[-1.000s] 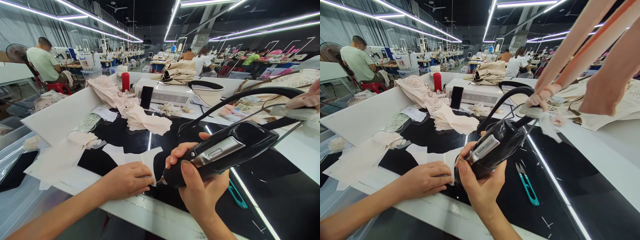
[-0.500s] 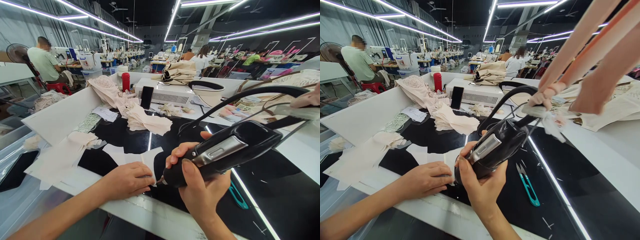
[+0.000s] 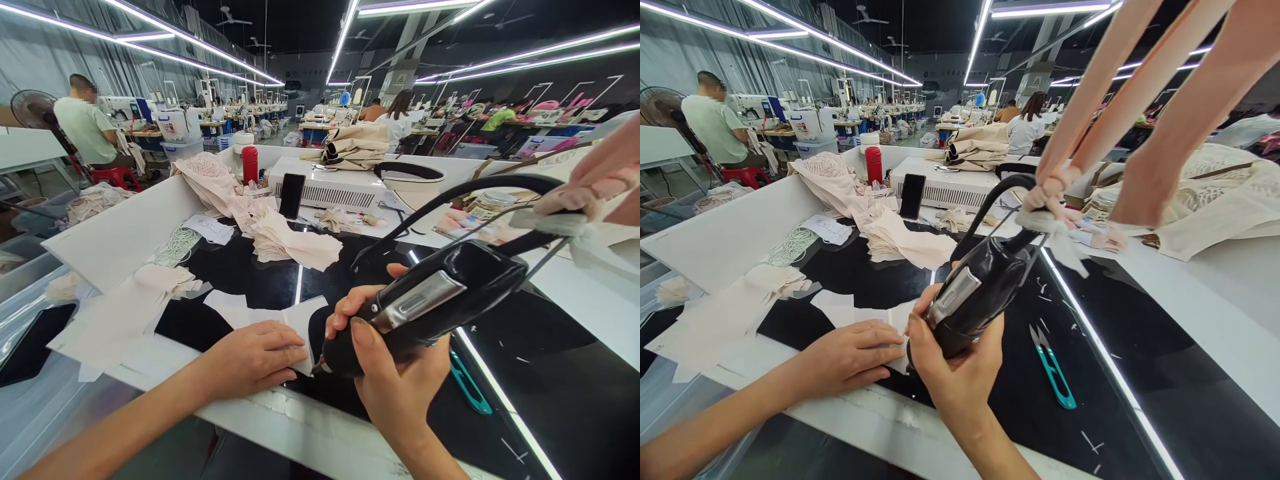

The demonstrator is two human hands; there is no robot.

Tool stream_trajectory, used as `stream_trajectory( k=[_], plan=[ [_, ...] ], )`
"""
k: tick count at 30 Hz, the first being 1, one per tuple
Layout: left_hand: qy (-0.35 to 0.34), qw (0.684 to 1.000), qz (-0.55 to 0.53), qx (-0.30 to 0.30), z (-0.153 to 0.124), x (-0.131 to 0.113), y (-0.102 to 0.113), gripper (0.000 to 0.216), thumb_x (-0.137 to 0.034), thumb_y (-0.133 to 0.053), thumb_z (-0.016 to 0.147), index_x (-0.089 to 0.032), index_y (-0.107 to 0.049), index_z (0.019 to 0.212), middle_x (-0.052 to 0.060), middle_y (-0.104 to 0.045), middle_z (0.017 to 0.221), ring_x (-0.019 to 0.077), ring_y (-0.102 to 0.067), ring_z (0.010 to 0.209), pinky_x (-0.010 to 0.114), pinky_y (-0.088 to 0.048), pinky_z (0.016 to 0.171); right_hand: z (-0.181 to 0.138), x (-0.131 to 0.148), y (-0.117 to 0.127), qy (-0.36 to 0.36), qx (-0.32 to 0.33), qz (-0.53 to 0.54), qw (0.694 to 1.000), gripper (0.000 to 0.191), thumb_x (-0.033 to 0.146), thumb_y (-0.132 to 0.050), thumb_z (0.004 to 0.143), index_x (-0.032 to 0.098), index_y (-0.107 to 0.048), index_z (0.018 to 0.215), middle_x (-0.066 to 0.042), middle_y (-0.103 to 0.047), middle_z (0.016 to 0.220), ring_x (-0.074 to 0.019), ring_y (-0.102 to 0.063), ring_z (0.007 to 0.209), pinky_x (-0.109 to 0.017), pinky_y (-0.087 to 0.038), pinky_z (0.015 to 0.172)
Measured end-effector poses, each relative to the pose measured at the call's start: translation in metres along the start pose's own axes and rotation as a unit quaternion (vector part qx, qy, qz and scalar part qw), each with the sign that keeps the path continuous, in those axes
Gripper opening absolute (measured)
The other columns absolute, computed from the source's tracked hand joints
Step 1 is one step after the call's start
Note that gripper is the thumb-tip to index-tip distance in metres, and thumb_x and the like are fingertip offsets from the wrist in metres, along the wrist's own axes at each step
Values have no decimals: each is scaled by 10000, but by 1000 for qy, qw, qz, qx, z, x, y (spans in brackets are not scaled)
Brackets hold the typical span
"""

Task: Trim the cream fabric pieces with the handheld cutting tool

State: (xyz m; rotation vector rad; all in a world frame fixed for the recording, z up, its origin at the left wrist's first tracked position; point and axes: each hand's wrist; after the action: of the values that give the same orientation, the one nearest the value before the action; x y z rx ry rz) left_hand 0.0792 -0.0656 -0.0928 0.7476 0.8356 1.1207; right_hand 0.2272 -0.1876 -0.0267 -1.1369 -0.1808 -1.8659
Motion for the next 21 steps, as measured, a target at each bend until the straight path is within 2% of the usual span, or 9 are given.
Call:
stream_trajectory(
  k=[3,9,14,17,21],
  plan=[
    [-2,1000,0,18,-1,0,2,266,-293,-502,1099,-137,-646,1260,111,-717,1250,231,-677,1179,400,-507,1130,-1,2,0,0,-5,1,1000,484,235,-798,865,335,-564,1277,30,-651,839,-140,-624,634,-272,-578,529],
    [-10,999,-22,21,-5,-6,10,239,-287,-500,1101,-153,-678,1189,86,-745,1150,206,-697,1105,368,-509,1116,7,5,5,11,-2,-15,1000,443,218,-783,867,330,-584,1247,34,-670,832,-144,-631,618,-275,-577,514],
    [-18,996,-72,50,-6,-14,23,193,-250,-538,1085,-160,-665,1199,70,-753,1083,175,-711,1036,339,-516,1105,33,0,22,49,-51,-51,996,274,213,-779,852,296,-594,1037,54,-667,820,-127,-626,578,-271,-566,518],
    [-12,997,-53,52,2,-14,27,205,-243,-492,1102,-171,-650,1211,68,-744,1106,169,-711,1020,369,-516,1113,44,-6,31,54,-66,-68,994,260,237,-780,850,284,-564,987,64,-659,811,-120,-621,569,-271,-563,526],
    [-7,999,-6,37,23,-8,19,207,-195,-459,1101,-161,-644,1188,58,-724,1081,173,-705,974,449,-513,1123,49,-13,33,44,-66,-73,994,265,244,-774,843,276,-536,956,72,-659,803,-113,-624,556,-268,-557,520]
  ],
)
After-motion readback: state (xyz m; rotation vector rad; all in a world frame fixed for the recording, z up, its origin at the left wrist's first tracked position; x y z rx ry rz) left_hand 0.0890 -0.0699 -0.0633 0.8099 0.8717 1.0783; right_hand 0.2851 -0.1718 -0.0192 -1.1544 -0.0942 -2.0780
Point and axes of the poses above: each hand's wrist, its own z-axis towards the middle knuckle, its own y-axis out of the back of the hand, x = y × z
